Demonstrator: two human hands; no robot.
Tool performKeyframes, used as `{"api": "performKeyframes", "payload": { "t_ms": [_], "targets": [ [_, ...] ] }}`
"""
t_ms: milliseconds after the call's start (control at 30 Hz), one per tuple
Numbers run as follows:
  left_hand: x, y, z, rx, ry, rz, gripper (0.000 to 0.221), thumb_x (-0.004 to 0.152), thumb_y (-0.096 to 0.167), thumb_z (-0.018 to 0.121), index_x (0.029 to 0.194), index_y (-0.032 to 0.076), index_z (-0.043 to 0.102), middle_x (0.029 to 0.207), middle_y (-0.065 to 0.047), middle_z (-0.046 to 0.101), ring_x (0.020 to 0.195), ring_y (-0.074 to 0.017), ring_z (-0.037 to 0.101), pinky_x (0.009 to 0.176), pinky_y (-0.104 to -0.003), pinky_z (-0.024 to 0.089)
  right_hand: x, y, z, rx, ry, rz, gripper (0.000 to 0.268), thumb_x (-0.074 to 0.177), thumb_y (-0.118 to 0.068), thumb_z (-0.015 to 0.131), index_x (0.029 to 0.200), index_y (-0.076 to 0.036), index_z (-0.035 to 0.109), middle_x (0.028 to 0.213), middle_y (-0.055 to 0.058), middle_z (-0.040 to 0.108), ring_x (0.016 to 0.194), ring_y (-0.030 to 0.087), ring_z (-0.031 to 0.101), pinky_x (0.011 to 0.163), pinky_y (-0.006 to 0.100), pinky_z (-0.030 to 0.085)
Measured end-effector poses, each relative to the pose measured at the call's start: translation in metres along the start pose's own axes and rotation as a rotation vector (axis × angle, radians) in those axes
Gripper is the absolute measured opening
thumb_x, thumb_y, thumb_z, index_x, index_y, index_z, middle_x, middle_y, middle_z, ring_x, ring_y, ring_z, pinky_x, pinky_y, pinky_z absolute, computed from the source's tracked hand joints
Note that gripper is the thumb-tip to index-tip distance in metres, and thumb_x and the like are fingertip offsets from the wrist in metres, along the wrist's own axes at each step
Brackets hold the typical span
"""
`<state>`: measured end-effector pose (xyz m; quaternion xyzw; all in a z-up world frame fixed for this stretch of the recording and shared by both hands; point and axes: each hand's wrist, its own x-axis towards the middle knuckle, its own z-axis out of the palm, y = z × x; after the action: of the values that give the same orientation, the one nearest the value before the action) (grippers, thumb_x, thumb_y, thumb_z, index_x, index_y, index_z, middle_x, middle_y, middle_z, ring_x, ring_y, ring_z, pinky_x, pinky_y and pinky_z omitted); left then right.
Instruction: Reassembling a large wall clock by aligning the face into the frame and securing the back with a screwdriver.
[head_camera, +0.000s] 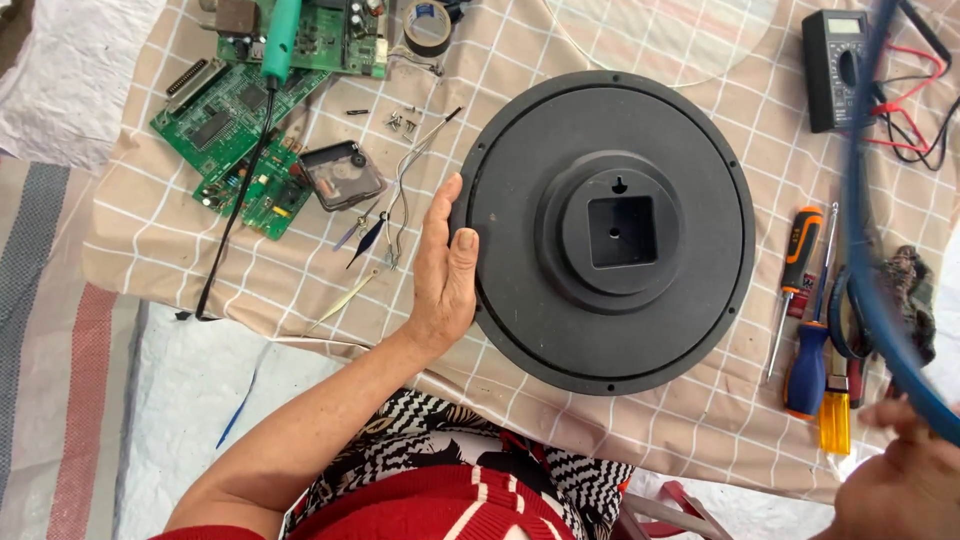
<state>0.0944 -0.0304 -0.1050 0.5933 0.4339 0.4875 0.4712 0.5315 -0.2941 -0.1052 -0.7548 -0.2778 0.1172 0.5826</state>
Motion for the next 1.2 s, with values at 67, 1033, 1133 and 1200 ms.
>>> {"api": "performKeyframes", "payload": {
  "t_ms": [67, 1033, 1133, 1200],
  "targets": [
    [0.0, -0.001, 0.0, -0.017, 0.005, 0.0, 0.064, 0.111, 0.043, 0.032, 0.157, -0.001, 0.023, 0.165, -0.019, 0.031, 0.157, -0.0292, 0.028, 0.131, -0.041, 0.024, -0.023, -0.034, -0.014, 0.121, -0.223, -0.077, 0.006, 0.112, -0.032, 0.049, 0.116, -0.028, 0.049, 0.102, -0.007, 0.053, 0.082, 0.005, 0.053, 0.093, 0.017, 0.046],
    [0.001, -0.007, -0.009, -0.068, 0.049, -0.022, 0.053, 0.112, 0.034, 0.041, 0.155, 0.003, 0.036, 0.161, -0.016, 0.042, 0.153, -0.0281, 0.039, 0.13, -0.039, 0.035, -0.095, -0.119, 0.159, 0.184, -0.417, 0.266, 0.054, 0.112, -0.029, 0.048, 0.158, -0.003, 0.035, 0.071, 0.008, 0.05, 0.052, 0.011, 0.041, 0.043, 0.027, 0.037],
    [0.002, -0.005, -0.009, -0.064, 0.037, 0.001, 0.052, 0.113, 0.035, 0.039, 0.156, 0.005, 0.034, 0.162, -0.016, 0.041, 0.154, -0.0281, 0.039, 0.131, -0.039, 0.036, -0.093, -0.119, 0.156, 0.007, -0.433, 0.205, 0.062, 0.109, -0.029, 0.05, 0.16, 0.003, 0.034, 0.061, 0.005, 0.037, 0.047, 0.015, 0.041, 0.041, 0.03, 0.039],
    [0.002, -0.005, -0.009, -0.093, 0.041, 0.004, 0.053, 0.113, 0.034, 0.041, 0.156, 0.004, 0.034, 0.161, -0.016, 0.041, 0.153, -0.0272, 0.04, 0.13, -0.038, 0.037, -0.092, -0.116, 0.154, -0.034, -0.441, 0.177, 0.058, 0.11, -0.018, 0.048, 0.159, 0.008, 0.032, 0.054, 0.012, 0.037, 0.042, 0.021, 0.04, 0.041, 0.033, 0.039]
  ]
}}
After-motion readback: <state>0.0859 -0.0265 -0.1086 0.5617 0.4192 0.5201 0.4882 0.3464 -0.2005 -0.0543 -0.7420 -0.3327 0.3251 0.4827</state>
